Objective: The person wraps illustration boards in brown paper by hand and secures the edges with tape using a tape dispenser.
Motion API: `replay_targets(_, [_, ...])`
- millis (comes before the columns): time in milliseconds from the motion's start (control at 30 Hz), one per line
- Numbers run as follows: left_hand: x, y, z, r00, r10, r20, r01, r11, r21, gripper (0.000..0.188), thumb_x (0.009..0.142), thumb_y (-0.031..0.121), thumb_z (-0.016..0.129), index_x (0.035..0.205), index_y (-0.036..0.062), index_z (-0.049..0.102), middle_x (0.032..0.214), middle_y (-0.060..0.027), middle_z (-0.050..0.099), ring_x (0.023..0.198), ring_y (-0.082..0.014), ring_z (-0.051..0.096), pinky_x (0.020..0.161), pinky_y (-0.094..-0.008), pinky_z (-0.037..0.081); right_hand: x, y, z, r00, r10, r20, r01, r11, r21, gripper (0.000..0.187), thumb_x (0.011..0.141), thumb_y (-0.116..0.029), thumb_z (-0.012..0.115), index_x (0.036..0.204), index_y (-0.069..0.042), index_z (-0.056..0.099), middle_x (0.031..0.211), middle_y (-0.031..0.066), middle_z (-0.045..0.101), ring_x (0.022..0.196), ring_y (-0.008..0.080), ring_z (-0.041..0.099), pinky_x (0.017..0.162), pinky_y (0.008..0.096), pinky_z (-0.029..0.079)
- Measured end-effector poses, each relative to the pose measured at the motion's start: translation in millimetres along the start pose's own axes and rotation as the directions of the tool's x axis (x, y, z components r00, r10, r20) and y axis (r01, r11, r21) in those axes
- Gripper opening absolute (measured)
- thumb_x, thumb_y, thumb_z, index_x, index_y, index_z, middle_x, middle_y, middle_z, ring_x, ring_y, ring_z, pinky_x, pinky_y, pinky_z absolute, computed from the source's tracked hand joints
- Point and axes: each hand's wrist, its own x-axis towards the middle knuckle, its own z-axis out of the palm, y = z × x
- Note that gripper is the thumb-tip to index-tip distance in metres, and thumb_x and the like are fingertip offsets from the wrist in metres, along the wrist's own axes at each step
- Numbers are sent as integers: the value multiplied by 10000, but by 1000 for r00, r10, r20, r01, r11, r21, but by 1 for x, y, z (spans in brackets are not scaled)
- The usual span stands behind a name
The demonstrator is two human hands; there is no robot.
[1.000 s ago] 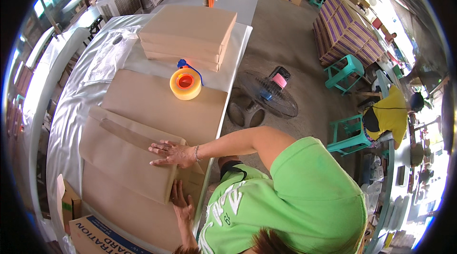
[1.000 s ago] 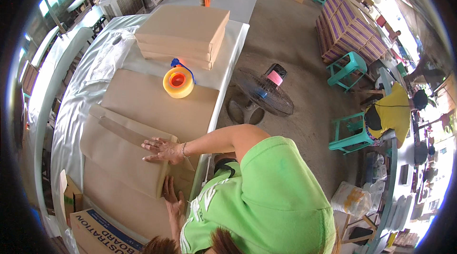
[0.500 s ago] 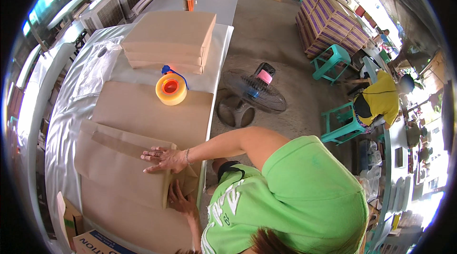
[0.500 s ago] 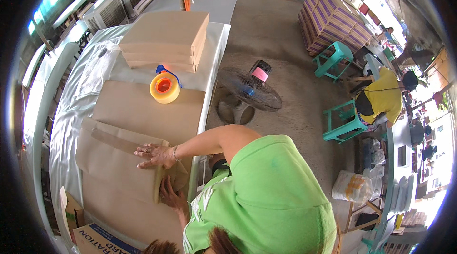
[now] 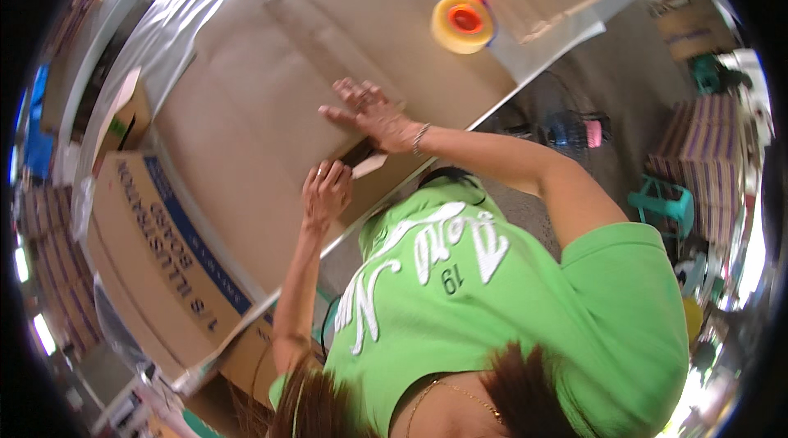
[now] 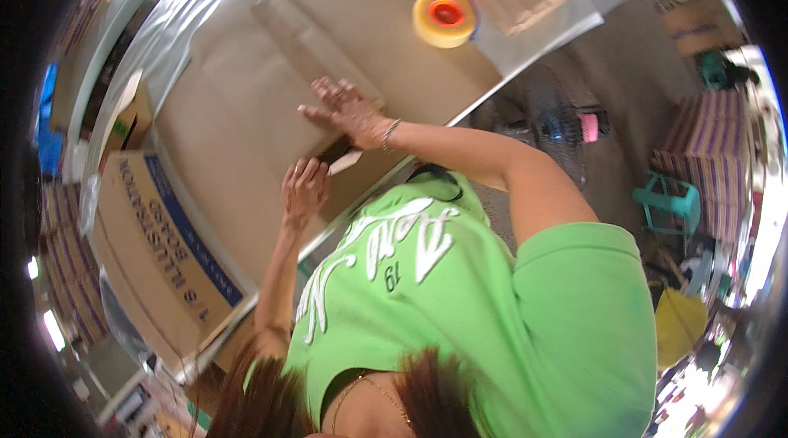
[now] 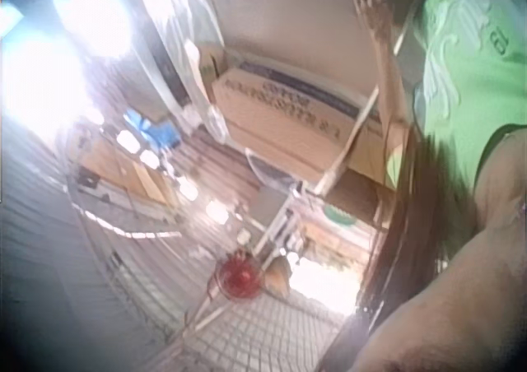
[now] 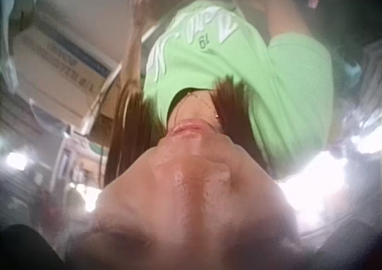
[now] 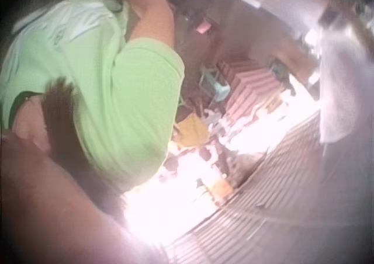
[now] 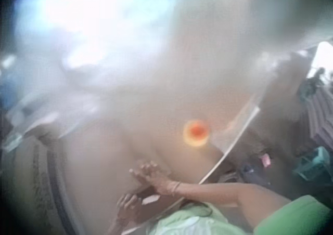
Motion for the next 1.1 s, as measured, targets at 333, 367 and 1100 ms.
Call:
replay_targets(333, [40,-44,-25,903,401,154,-382,913,-141,163,741,189,650,865,82,643,924,-39,525,867,-189,578,783,-329,491,-6,17,4,999,-46,-15,46,999,5,972,775,-237,718,1557,-362,155,1618,106,136,1495,302,135,1165,520,152])
replay_targets(367, [42,-46,-25,894,403,194,-380,913,-148,149,754,182,642,860,78,639,920,-44,522,862,-193,582,782,-330,499,-10,20,5,999,-42,-33,42,999,-7,970,775,-229,715,1556,-369,156,1623,83,135,1496,299,132,1163,527,150])
replay_targets(1100, [37,-63,-7,978,192,74,-148,905,-398,122,813,169,667,767,74,606,793,-56,497,730,-231,562,657,-371,477,-76,64,4,865,319,-387,-182,919,349,671,831,-389,705,1426,-191,466,1277,61,604,1221,272,537,978,380,437])
